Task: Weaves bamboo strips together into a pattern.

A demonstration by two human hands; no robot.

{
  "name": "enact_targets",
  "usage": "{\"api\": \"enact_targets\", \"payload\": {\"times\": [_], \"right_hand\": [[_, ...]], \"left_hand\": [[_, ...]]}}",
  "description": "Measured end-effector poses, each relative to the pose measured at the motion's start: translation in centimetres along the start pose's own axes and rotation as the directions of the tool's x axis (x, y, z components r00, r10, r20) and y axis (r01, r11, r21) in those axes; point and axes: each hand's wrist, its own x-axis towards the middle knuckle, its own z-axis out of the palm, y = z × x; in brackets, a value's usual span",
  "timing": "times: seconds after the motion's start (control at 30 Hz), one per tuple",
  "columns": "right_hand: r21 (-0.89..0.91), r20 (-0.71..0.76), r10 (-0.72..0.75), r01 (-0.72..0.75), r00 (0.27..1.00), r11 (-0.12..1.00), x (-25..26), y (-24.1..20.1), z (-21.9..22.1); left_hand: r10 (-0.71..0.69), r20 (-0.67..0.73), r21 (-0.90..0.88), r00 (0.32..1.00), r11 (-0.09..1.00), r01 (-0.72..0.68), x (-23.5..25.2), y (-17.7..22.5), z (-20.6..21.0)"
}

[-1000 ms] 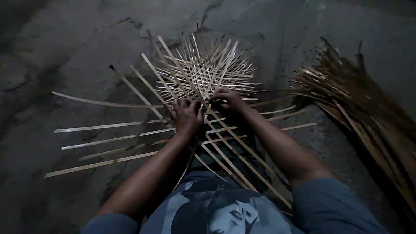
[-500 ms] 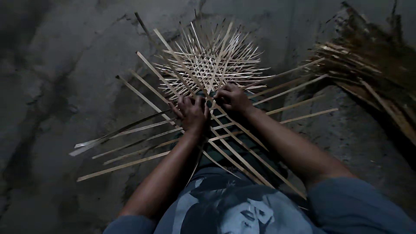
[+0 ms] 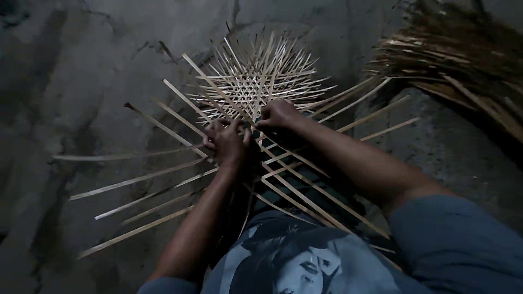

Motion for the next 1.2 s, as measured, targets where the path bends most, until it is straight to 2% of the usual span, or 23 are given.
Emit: {"api": "enact_targets", "payload": {"times": [0.07,0.1,0.13,0.17,0.2,0.23,0.27,0.3,0.33,0.4,0.43,0.5,0.57,0.6,0.67,0.77,0.87,0.93,1.0,1.07,1.13,1.2], "right_hand": [[-0.048,0.139,0.11,-0.104,0.984,0.993,1.7,-1.7,-1.2],[-0.023,0.184,0.111,-0.109,0.977,0.994,2.6,-2.1,-1.4],[0.041,0.227,0.086,-0.097,0.97,0.994,3.1,-2.5,-1.5],[0.118,0.258,0.052,-0.085,0.965,0.989,3.6,-2.7,-1.4],[0.198,0.266,0.031,-0.086,0.963,0.976,4.0,-2.5,-1.0],[0.299,0.255,0.031,-0.109,0.967,0.948,4.2,-2.0,-0.4],[0.418,0.223,0.035,-0.128,0.974,0.899,4.4,-1.0,0.5],[0.525,0.179,0.036,-0.126,0.983,0.842,4.5,0.1,1.4],[0.606,0.126,0.019,-0.092,0.992,0.79,4.3,1.0,2.0],[0.689,0.063,0.024,-0.061,0.998,0.723,2.5,1.4,2.0],[0.722,0.034,0.059,-0.066,0.998,0.689,1.8,1.4,2.2],[0.79,0.001,0.109,-0.067,0.994,0.609,0.8,1.4,2.6],[0.833,0.013,0.146,-0.091,0.989,0.546,0.4,1.1,2.7],[0.828,0.033,0.161,-0.118,0.986,0.549,0.6,1.0,2.6],[0.789,0.088,0.187,-0.183,0.978,0.587,1.3,0.8,2.4],[0.71,0.117,0.218,-0.235,0.969,0.664,2.1,0.3,2.1],[0.636,0.15,0.162,-0.221,0.975,0.739,1.2,0.1,-0.2],[0.679,0.052,0.117,-0.121,0.992,0.724,-0.8,1.3,-2.5],[0.758,-0.044,0.117,-0.043,0.992,0.651,-4.5,2.6,-6.6],[0.786,-0.167,0.172,0.026,0.971,0.618,-9.0,5.4,-11.3],[0.747,-0.308,0.311,0.026,0.899,0.665,-14.4,9.4,-16.0],[0.697,-0.44,0.505,-0.072,0.743,0.713,-20.7,14.0,-20.3]], "left_hand": [[-0.014,-0.023,-0.187,1.0,0.982,0.009,1.0,0.1,-1.4],[-0.042,-0.03,-0.363,0.999,0.931,0.029,1.9,0.1,-1.6],[-0.099,-0.015,-0.566,0.995,0.821,0.074,2.9,0.0,-1.2],[-0.175,0.068,-0.744,0.982,0.648,0.167,3.6,0.2,-0.9],[-0.234,0.2,-0.837,0.952,0.465,0.29,4.0,0.5,-1.0],[-0.279,0.309,-0.853,0.909,0.341,0.395,4.3,0.8,-1.0],[-0.307,0.375,-0.838,0.875,0.29,0.461,4.6,1.0,-0.6],[-0.303,0.404,-0.808,0.863,0.325,0.492,4.8,0.9,0.0],[-0.271,0.406,-0.75,0.873,0.447,0.488,4.9,0.5,0.8],[-0.132,0.435,-0.518,0.891,0.772,0.368,5.6,-0.6,2.0],[-0.066,0.479,-0.435,0.876,0.848,0.301,6.1,-1.0,2.4],[0.029,0.548,-0.46,0.836,0.845,0.272,6.8,-1.3,2.5],[0.117,0.543,-0.634,0.831,0.706,0.315,6.4,-1.9,2.5],[0.161,0.531,-0.685,0.832,0.66,0.309,6.2,-2.3,2.5],[0.176,0.48,-0.708,0.859,0.656,0.262,5.9,-2.6,2.6],[0.011,0.441,-0.653,0.897,0.69,0.312,5.2,-1.6,2.6],[-0.116,0.327,-0.467,0.938,0.843,0.267,5.1,-0.3,2.7],[-0.066,0.234,-0.353,0.97,0.924,0.147,4.2,1.0,2.4],[0.08,0.202,-0.264,0.976,0.964,-0.024,2.5,2.1,1.7],[0.256,0.19,-0.192,0.948,0.957,-0.22,1.8,2.5,2.1],[0.334,0.25,-0.161,0.909,0.94,-0.301,1.6,3.4,2.6],[0.324,0.379,-0.125,0.867,0.946,-0.299,2.2,5.1,2.1]]}}
